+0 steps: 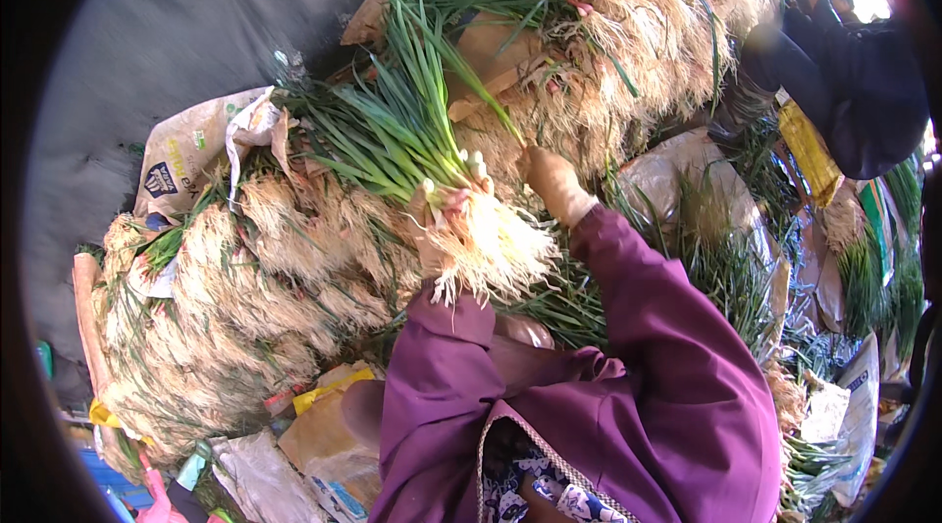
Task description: The person sits on the ground and cleans bunches of green onions by hand. They remove roots and trim the green tops, then place the cleaned onions into a sack.
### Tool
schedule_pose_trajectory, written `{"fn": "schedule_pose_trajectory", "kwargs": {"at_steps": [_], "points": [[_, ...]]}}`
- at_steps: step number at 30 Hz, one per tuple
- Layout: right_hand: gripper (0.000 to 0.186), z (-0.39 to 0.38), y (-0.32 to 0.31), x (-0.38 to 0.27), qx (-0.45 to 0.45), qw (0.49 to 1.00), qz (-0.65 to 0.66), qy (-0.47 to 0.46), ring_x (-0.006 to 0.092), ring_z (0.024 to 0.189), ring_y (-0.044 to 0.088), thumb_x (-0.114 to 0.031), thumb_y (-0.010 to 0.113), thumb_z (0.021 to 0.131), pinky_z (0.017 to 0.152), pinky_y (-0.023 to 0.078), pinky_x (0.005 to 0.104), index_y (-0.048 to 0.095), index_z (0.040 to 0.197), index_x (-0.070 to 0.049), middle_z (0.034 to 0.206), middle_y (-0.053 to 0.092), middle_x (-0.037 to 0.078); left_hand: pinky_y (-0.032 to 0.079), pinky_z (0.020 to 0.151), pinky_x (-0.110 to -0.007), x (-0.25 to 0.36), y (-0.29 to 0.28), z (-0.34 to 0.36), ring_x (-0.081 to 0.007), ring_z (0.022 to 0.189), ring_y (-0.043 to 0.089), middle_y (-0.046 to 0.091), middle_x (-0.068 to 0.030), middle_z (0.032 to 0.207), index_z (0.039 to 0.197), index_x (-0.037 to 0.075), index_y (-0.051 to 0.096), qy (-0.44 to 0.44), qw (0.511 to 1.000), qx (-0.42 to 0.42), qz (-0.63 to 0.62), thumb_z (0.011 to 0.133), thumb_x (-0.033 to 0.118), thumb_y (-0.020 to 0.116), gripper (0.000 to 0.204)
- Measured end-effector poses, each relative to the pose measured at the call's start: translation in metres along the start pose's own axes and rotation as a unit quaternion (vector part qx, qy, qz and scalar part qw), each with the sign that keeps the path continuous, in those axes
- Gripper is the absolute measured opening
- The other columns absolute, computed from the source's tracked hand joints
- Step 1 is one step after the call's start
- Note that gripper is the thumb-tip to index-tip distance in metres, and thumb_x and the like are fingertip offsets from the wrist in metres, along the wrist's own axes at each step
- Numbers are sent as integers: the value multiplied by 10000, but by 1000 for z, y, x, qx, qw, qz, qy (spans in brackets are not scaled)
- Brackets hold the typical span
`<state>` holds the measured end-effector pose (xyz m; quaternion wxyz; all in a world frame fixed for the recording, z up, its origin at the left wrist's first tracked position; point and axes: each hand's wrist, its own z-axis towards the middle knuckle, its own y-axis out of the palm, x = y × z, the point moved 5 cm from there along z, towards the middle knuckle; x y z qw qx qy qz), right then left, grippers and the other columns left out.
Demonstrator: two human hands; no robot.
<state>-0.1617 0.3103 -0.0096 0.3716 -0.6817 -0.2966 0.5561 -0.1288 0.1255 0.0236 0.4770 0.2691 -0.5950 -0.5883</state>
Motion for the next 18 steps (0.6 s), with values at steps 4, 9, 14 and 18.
{"fn": "schedule_pose_trajectory", "kwargs": {"at_steps": [4,9,14,18], "points": [[177,-40,-18,-23,143,982,-19,-126,284,627,627,-260,572,916,563,490,397,609,866,-95,639,611,114,524,880,-521,0,-15,-5,-363,839,663,651,-294,873,1030,-119,563,59,989,129,41,870,278,565,429],[269,-71,-18,-32,17,954,52,-296,276,663,631,-342,537,937,564,482,386,613,951,-85,703,617,133,578,737,-474,-4,-12,-1,-338,697,672,660,-222,700,853,-74,609,68,992,43,98,885,287,554,366],[183,1,-28,7,-31,968,-235,-78,233,726,642,-191,486,957,670,530,329,647,999,-115,881,678,93,564,705,-402,-6,-14,-2,-324,702,662,655,-198,690,717,-36,610,117,970,146,155,905,287,514,386],[382,15,-34,-28,-89,946,213,-228,219,951,639,-243,550,938,824,509,304,537,1264,-43,1023,667,130,555,752,-412,-9,-7,-3,-327,737,660,661,-221,736,752,-66,618,88,976,177,86,887,282,532,383]]}}
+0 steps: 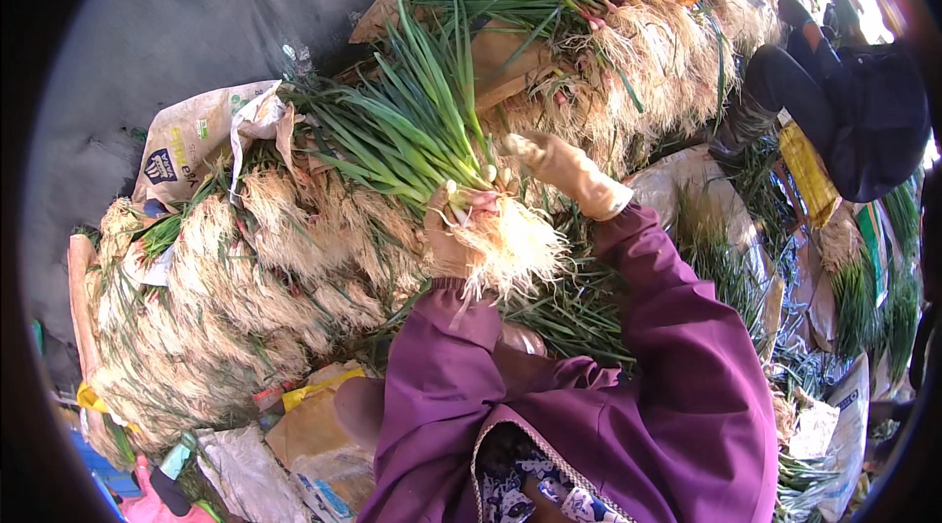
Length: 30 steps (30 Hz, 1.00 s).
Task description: The person sits on the ground and cleans bunches of green onions by hand. They remove roots and trim the green tops, then place the cleaned onions into a sack.
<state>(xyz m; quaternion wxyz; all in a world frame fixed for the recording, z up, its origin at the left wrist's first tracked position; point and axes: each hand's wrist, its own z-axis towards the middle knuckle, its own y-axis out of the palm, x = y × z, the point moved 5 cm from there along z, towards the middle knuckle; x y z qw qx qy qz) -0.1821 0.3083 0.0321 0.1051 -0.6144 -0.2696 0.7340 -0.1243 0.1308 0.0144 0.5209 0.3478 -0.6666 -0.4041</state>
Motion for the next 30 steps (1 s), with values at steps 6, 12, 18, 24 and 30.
{"fn": "schedule_pose_trajectory", "kwargs": {"at_steps": [6,12,18,24,30], "points": [[204,11,19,-19,162,968,-148,-123,216,792,645,-164,568,903,757,501,314,638,1029,-20,874,681,112,545,793,-444,6,13,-5,-356,756,653,657,-247,765,853,-84,608,38,997,-30,55,848,264,574,349],[325,24,8,48,-61,982,-167,64,218,921,645,-191,542,913,781,511,359,575,1194,-31,1089,673,31,568,676,-370,-3,-6,7,-297,686,654,653,-216,716,754,-70,619,-9,998,-1,-64,864,296,548,388],[402,20,-126,-75,384,733,-560,-40,212,863,597,-331,589,915,711,490,343,531,1164,-21,970,607,120,589,666,-358,0,-31,21,-287,685,676,668,-243,771,741,-80,629,95,988,-123,22,927,279,479,431],[88,24,-160,-100,359,759,-543,-22,245,615,644,-86,551,899,531,514,343,622,859,-55,704,635,106,596,748,-389,22,-13,36,-303,752,685,665,-261,797,784,-108,643,117,965,-217,91,973,248,412,464],[108,-24,-8,-93,155,746,-610,-218,157,542,568,-194,526,891,428,445,345,539,871,-89,581,507,14,555,737,-403,3,15,6,-294,671,650,659,-205,705,713,-44,614,21,997,-58,-40,860,248,563,331]]}}
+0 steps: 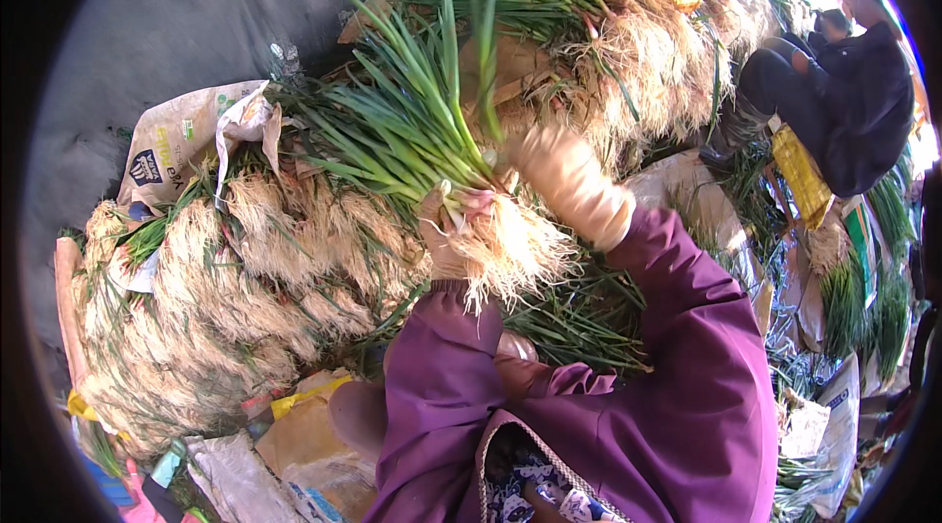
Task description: The person sits on the ground and cleans bunches of green onions by hand. They remove roots and trim the green tops, then place the cleaned onions into a sack.
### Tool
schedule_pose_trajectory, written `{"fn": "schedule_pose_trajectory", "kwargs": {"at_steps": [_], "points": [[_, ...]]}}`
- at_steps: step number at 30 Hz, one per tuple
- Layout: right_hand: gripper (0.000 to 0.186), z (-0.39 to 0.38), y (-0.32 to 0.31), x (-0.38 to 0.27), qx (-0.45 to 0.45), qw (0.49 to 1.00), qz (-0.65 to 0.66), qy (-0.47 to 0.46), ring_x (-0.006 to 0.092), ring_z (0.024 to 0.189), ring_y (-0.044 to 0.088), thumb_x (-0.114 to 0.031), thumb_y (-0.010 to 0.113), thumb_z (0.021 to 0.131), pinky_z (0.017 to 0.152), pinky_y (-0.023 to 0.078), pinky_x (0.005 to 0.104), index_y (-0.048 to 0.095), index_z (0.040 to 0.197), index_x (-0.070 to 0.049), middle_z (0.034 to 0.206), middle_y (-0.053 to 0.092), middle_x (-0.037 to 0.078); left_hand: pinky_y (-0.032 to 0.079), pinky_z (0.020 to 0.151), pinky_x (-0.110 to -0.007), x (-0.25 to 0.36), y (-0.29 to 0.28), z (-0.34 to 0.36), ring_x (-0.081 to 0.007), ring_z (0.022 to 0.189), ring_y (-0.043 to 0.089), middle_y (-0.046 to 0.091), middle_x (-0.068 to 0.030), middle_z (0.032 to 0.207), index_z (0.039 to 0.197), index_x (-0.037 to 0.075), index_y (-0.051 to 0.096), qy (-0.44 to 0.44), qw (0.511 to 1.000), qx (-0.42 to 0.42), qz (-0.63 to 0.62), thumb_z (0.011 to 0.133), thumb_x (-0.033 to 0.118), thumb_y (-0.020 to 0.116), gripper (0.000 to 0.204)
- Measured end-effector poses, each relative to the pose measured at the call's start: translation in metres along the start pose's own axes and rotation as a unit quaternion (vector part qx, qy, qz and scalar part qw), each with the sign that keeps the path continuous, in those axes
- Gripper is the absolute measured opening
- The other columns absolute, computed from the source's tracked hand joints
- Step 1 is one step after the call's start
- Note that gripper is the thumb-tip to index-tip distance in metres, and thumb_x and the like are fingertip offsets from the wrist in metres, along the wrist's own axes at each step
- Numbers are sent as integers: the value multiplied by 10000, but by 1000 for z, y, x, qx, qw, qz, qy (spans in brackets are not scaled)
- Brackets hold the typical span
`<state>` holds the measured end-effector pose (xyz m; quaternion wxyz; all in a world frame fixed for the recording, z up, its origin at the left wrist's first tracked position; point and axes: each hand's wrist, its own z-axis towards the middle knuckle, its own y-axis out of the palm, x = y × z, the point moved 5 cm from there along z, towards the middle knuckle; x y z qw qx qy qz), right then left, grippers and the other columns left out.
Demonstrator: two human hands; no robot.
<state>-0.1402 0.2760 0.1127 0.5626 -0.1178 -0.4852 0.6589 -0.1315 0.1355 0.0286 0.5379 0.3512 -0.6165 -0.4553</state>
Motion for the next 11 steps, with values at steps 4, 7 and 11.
{"fn": "schedule_pose_trajectory", "kwargs": {"at_steps": [4,7,11], "points": [[107,-34,13,-29,-20,992,112,59,223,505,569,-169,510,899,430,457,354,588,915,-97,622,558,42,533,784,-411,4,6,-5,-307,720,635,664,-185,763,851,-65,619,35,997,0,71,874,299,523,377],[162,-44,58,12,-34,950,277,140,209,646,610,-110,551,862,605,516,298,595,1016,-85,675,564,25,472,908,-477,-6,18,-3,-314,857,637,654,-200,965,1098,-43,580,-9,997,-65,-32,893,335,510,436],[416,-44,125,35,73,272,902,326,91,734,454,-339,441,1003,636,436,229,509,1288,-44,1148,610,64,336,1066,-509,7,35,2,-311,1055,569,586,-208,1199,1290,-20,488,12,964,-243,-104,895,370,469,555]]}}
